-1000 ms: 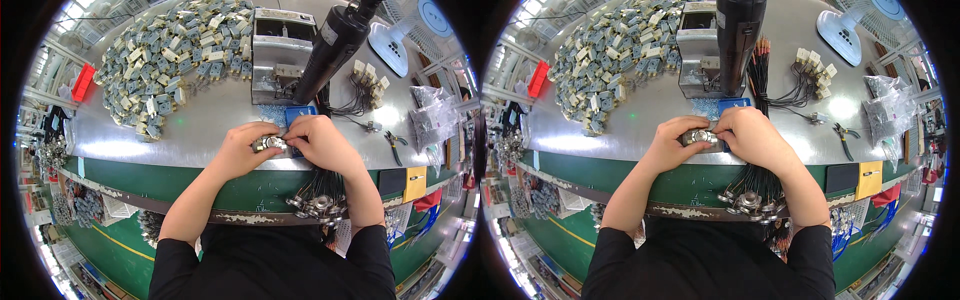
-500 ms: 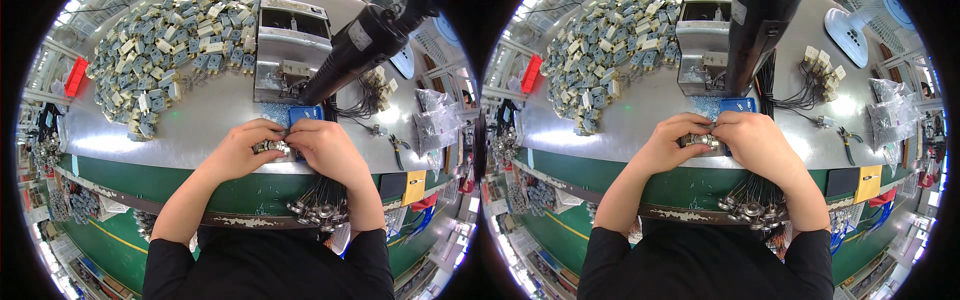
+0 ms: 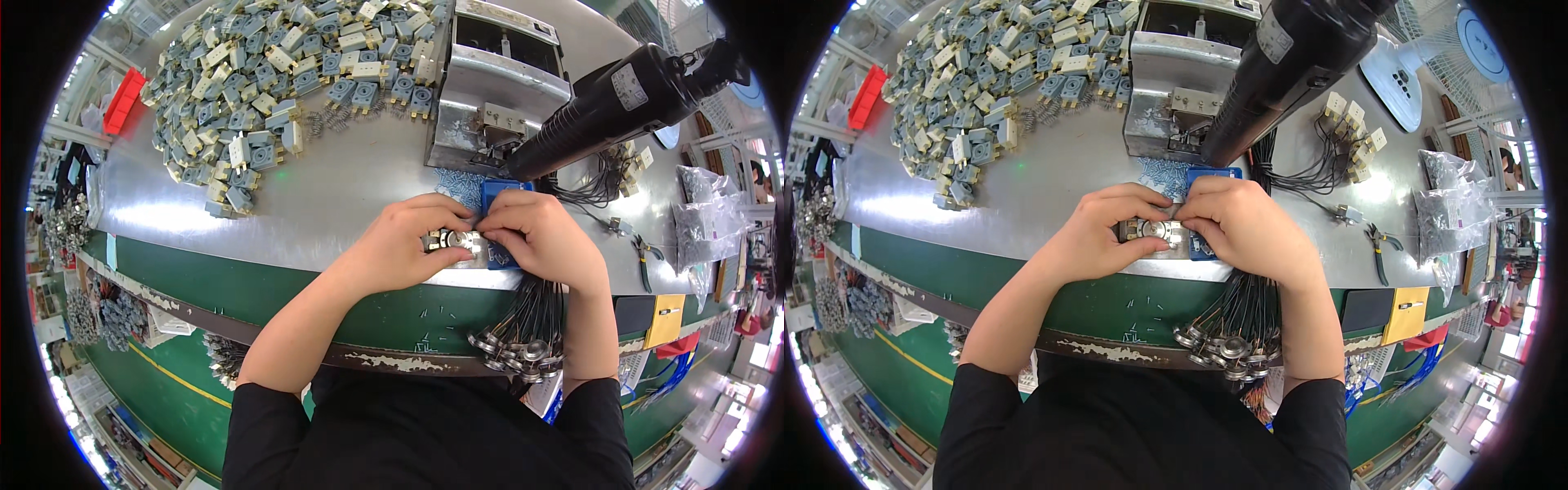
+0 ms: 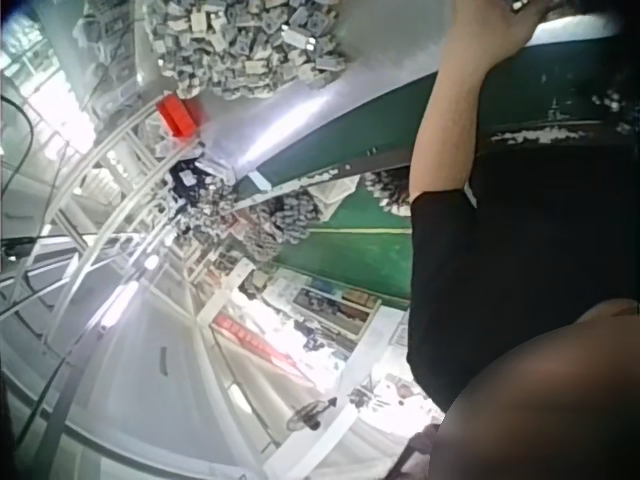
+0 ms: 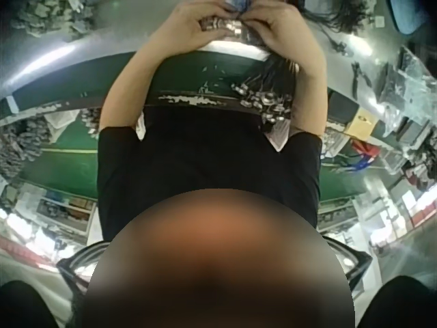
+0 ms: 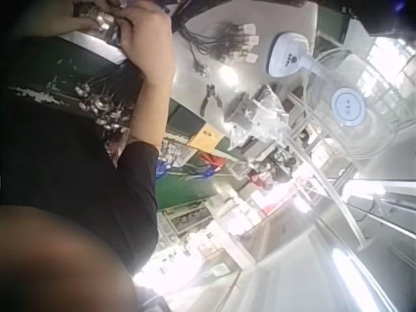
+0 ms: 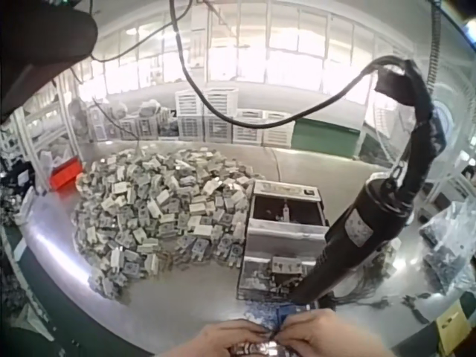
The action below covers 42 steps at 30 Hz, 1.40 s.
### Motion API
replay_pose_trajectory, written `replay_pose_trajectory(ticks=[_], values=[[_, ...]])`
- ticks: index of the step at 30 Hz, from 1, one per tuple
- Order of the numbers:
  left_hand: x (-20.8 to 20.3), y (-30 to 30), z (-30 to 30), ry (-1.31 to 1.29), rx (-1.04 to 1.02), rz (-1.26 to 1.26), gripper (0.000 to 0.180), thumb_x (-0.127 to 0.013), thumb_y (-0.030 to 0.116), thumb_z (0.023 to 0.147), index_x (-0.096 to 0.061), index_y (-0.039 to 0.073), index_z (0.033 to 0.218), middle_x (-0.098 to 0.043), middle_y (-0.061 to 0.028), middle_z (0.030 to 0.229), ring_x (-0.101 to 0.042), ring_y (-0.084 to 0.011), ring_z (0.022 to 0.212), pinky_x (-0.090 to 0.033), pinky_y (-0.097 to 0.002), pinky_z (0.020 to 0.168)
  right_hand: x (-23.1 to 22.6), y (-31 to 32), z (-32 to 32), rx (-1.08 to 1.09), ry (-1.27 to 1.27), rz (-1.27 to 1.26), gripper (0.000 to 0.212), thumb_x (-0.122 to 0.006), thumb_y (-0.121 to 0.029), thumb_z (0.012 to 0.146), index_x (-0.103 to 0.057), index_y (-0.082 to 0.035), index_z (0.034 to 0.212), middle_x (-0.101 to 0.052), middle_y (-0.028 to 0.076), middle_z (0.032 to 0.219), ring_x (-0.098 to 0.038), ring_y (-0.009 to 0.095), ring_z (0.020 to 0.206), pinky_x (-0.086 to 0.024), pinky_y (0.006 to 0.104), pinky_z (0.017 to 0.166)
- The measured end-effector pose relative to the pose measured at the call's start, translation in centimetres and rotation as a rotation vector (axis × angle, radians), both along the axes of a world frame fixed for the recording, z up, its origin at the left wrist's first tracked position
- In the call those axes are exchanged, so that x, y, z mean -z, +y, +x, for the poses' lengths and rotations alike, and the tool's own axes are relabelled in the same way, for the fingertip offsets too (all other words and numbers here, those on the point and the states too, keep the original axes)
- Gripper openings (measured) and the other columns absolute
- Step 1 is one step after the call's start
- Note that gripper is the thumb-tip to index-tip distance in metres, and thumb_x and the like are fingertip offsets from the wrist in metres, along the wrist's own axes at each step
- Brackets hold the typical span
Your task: Assemble small electronic components by attaching plates and wires using an electric screwdriver.
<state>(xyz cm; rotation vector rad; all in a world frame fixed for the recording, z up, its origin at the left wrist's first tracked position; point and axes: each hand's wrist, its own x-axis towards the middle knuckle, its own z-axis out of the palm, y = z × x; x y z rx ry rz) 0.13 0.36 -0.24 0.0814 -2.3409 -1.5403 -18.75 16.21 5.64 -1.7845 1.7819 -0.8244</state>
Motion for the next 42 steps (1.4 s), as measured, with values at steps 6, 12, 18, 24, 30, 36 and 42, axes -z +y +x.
replay_pose_trajectory(ticks=[6,12,18,24,30,36,42], values=[[-0.1,0.2,0.0,0.012,-0.022,-0.029,0.033,-0.09,0.012,0.08,-0.076,0.0,0.107,-0.075,-0.016,0.119,-0.073,-0.0328,0.11,-0.057,-0.0403,0.096,-0.7,0.0,0.3,0.013,0.023,-0.023,0.017,-0.073,0.005,0.083,-0.077,0.003,0.099,-0.071,0.015,0.091,-0.069,0.032,0.081,-0.056,0.0387,0.074],[0.1,0.1,-0.1,0.054,-0.006,-0.022,0.031,-0.09,0.012,0.079,-0.077,0.0,0.105,-0.076,-0.0161,0.117,-0.073,-0.0329,0.11,-0.057,-0.0409,0.096,-0.9,0.7,0.3,0.088,0.055,-0.068,0.021,-0.073,0.006,0.083,-0.077,0.003,0.103,-0.071,0.014,0.091,-0.07,0.03,0.083,-0.055,0.036,0.073],[0.6,-0.1,0.2,0.082,-0.002,-0.029,0.031,-0.089,0.012,0.08,-0.075,0.0,0.105,-0.075,-0.0165,0.117,-0.073,-0.0328,0.11,-0.057,-0.0412,0.096,-2.1,0.4,1.5,0.26,-0.02,-0.005,0.018,-0.076,0.004,0.083,-0.077,0.001,0.1,-0.074,0.014,0.09,-0.073,0.029,0.084,-0.056,0.0346,0.075],[0.7,-0.3,0.3,0.072,0.03,-0.057,0.032,-0.087,0.013,0.083,-0.072,0.001,0.108,-0.074,-0.0155,0.118,-0.072,-0.0329,0.11,-0.058,-0.0414,0.095,-1.1,0.2,0.8,0.137,-0.005,-0.104,0.016,-0.078,0.003,0.082,-0.077,-0.001,0.097,-0.076,0.013,0.091,-0.074,0.027,0.083,-0.057,0.0344,0.078],[0.7,-0.3,0.1,0.068,0.034,-0.041,0.031,-0.087,0.013,0.082,-0.072,0.002,0.106,-0.073,-0.015,0.116,-0.072,-0.0342,0.107,-0.059,-0.0413,0.092,-1.3,-0.4,1.7,0.218,-0.185,0.002,0.021,-0.074,0.008,0.084,-0.069,0.001,0.103,-0.074,0.009,0.092,-0.072,0.017,0.089,-0.054,0.0301,0.081],[0.6,-0.4,0.3,0.067,0.018,-0.065,0.032,-0.088,0.014,0.081,-0.071,0.001,0.104,-0.073,-0.0146,0.112,-0.072,-0.0345,0.102,-0.058,-0.0419,0.089,-0.7,-1.5,1.8,0.172,-0.269,0.152,0.032,-0.072,0.01,0.087,-0.058,0.001,0.115,-0.071,0.007,0.091,-0.07,0.015,0.089,-0.054,0.0288,0.085],[0.6,-0.3,0.3,0.024,0.016,-0.054,0.033,-0.089,0.015,0.081,-0.069,0.001,0.104,-0.072,-0.0144,0.112,-0.072,-0.0351,0.101,-0.059,-0.0418,0.088,-0.5,-1.1,2.8,0.207,-0.189,0.087,0.029,-0.074,0.008,0.088,-0.06,0.001,0.113,-0.075,0.013,0.095,-0.075,0.02,0.091,-0.058,0.0327,0.085]])
